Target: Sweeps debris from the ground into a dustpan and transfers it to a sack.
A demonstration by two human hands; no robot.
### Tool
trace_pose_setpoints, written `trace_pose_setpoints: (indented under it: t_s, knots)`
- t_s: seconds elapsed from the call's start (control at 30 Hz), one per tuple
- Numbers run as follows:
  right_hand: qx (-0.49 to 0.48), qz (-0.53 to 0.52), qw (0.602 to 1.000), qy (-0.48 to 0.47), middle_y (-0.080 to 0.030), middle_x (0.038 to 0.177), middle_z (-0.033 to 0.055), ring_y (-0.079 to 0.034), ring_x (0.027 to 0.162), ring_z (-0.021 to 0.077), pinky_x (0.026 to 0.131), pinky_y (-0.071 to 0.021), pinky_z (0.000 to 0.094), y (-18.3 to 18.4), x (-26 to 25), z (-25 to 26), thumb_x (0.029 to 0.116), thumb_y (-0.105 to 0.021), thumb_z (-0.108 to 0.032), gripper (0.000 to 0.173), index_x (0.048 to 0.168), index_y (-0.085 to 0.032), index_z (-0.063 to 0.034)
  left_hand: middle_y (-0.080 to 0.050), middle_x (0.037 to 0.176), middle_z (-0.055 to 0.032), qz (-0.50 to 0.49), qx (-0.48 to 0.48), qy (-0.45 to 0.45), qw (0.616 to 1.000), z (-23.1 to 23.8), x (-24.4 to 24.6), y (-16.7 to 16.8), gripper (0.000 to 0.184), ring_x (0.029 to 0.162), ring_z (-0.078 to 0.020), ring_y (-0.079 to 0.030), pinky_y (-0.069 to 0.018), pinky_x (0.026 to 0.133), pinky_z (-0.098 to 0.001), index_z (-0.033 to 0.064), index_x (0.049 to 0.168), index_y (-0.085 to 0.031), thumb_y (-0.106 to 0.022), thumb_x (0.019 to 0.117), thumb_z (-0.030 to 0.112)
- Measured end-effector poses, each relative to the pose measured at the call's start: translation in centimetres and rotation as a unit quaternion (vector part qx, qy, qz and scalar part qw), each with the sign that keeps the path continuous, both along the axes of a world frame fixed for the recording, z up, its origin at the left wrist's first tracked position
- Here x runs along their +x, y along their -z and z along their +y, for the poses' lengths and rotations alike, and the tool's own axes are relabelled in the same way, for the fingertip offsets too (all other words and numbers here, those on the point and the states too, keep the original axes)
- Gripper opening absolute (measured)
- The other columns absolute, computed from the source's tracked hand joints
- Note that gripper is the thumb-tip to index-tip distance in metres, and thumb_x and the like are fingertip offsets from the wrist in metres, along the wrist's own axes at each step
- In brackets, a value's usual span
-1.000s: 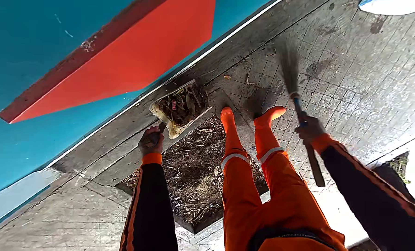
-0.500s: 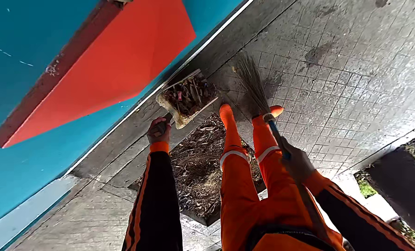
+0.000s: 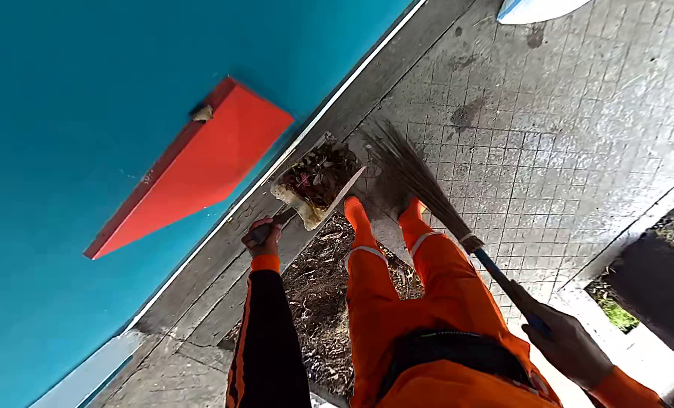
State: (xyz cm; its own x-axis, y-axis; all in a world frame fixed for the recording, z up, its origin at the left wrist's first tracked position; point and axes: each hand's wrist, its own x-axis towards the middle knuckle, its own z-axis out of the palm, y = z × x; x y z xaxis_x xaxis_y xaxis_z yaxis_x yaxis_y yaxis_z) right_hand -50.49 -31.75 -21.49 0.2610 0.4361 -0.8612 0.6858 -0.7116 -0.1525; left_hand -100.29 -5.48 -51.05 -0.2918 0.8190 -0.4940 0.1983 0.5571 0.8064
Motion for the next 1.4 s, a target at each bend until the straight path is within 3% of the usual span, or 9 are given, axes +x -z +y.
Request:
trace_pose_setpoints:
  t_s: [0.23,0.33,0.43,0.67,0.8,0.87,0.97,1.2,1.4]
  knots:
    - [0.069,-0.060,0.988,0.121,-0.071,0.118,0.0281,-0.071,0.097,0.0487,0.088,-0.0525,0.0693,-1.1,12.3,-7.7,0.0840,-0.072,0.000,0.082,0.159,-0.042,-0.0143,-0.069,0.114,-0.0172,-0.023,0.081,-0.012,0.996,1.3,13.2,-10.4,0.034,0.097,-0.0200,-0.069,-0.0608,0.073,-0.0343,-0.0062,0.116,-0.058,-0.070,0.0852,0.003]
    - [0.039,-0.036,0.979,0.197,-0.070,0.121,0.0269,-0.070,0.103,0.0467,0.093,-0.0514,0.0668,1.3,19.0,-8.1,0.0860,-0.075,-0.003,0.085,0.161,-0.039,-0.0197,-0.070,0.099,-0.0079,-0.024,0.196,-0.008,0.980,2.5,22.9,-16.8,0.026,0.094,-0.0093,-0.067,-0.0579,0.085,-0.0286,-0.0098,0.109,-0.057,-0.067,0.0888,0.002]
    - [0.042,-0.009,0.976,0.214,-0.068,0.127,0.0250,-0.068,0.111,0.0439,0.099,-0.0506,0.0635,2.5,25.2,-8.5,0.0879,-0.075,-0.005,0.083,0.161,-0.038,-0.0201,-0.074,0.091,-0.0012,-0.065,0.311,-0.030,0.948,4.7,31.2,-22.0,0.019,0.091,-0.0148,-0.074,-0.0615,0.090,-0.0368,-0.0010,0.105,-0.056,-0.067,0.0895,0.001]
    - [0.094,0.021,0.966,0.239,-0.069,0.123,0.0248,-0.069,0.109,0.0432,0.097,-0.0519,0.0634,3.1,38.4,-6.7,0.0879,-0.074,-0.006,0.083,0.161,-0.038,-0.0205,-0.068,0.071,-0.0004,-0.113,0.385,-0.051,0.915,9.2,51.5,-37.7,0.002,0.067,-0.0170,-0.072,-0.0637,0.070,-0.0356,0.0046,0.101,-0.055,-0.055,0.1006,0.003]
    - [0.114,0.039,0.949,0.291,-0.070,0.112,0.0254,-0.071,0.087,0.0403,0.082,-0.0570,0.0610,4.3,45.7,-2.4,0.0888,-0.074,-0.009,0.080,0.160,-0.040,-0.0234,-0.068,0.070,0.0009,-0.153,0.451,0.015,0.879,12.0,59.9,-44.6,0.008,0.063,-0.0165,-0.071,-0.0641,0.065,-0.0336,0.0084,0.100,-0.055,-0.050,0.1024,0.003]
    - [0.129,0.057,0.939,0.314,-0.069,0.104,0.0251,-0.068,0.074,0.0360,0.071,-0.0577,0.0560,5.0,50.2,0.2,0.0901,-0.073,-0.009,0.078,0.160,-0.041,-0.0220,-0.068,0.071,-0.0016,-0.178,0.486,0.047,0.854,13.9,63.6,-47.3,0.007,0.063,-0.0196,-0.071,-0.0644,0.064,-0.0364,0.0082,0.099,-0.056,-0.051,0.1021,0.005]
    - [0.148,0.058,0.937,0.311,-0.070,0.104,0.0248,-0.068,0.070,0.0351,0.068,-0.0584,0.0544,6.0,58.1,4.1,0.0889,-0.073,-0.008,0.078,0.159,-0.042,-0.0193,-0.065,0.073,-0.0013,-0.180,0.507,0.077,0.840,16.4,69.6,-50.9,0.009,0.066,-0.0202,-0.070,-0.0642,0.068,-0.0367,0.0115,0.100,-0.054,-0.047,0.1069,0.012]
    - [0.147,0.052,0.934,0.321,-0.069,0.104,0.0252,-0.067,0.075,0.0348,0.073,-0.0572,0.0543,5.5,77.7,10.8,0.0889,-0.075,-0.007,0.077,0.158,-0.042,-0.0162,-0.063,0.075,0.0019,-0.184,0.541,0.137,0.809,23.6,85.5,-55.3,0.033,0.069,-0.0137,-0.067,-0.0610,0.073,-0.0305,0.0125,0.087,-0.057,-0.032,0.1085,0.009]
    - [0.100,0.072,0.934,0.334,-0.069,0.105,0.0273,-0.068,0.077,0.0371,0.073,-0.0568,0.0567,2.6,90.1,9.4,0.0894,-0.074,-0.004,0.075,0.157,-0.044,-0.0153,-0.063,0.074,0.0022,-0.084,0.563,0.079,0.818,24.8,106.0,-59.9,0.007,0.060,-0.0137,-0.065,-0.0601,0.060,-0.0263,0.0135,0.100,-0.057,-0.063,0.1024,0.013]
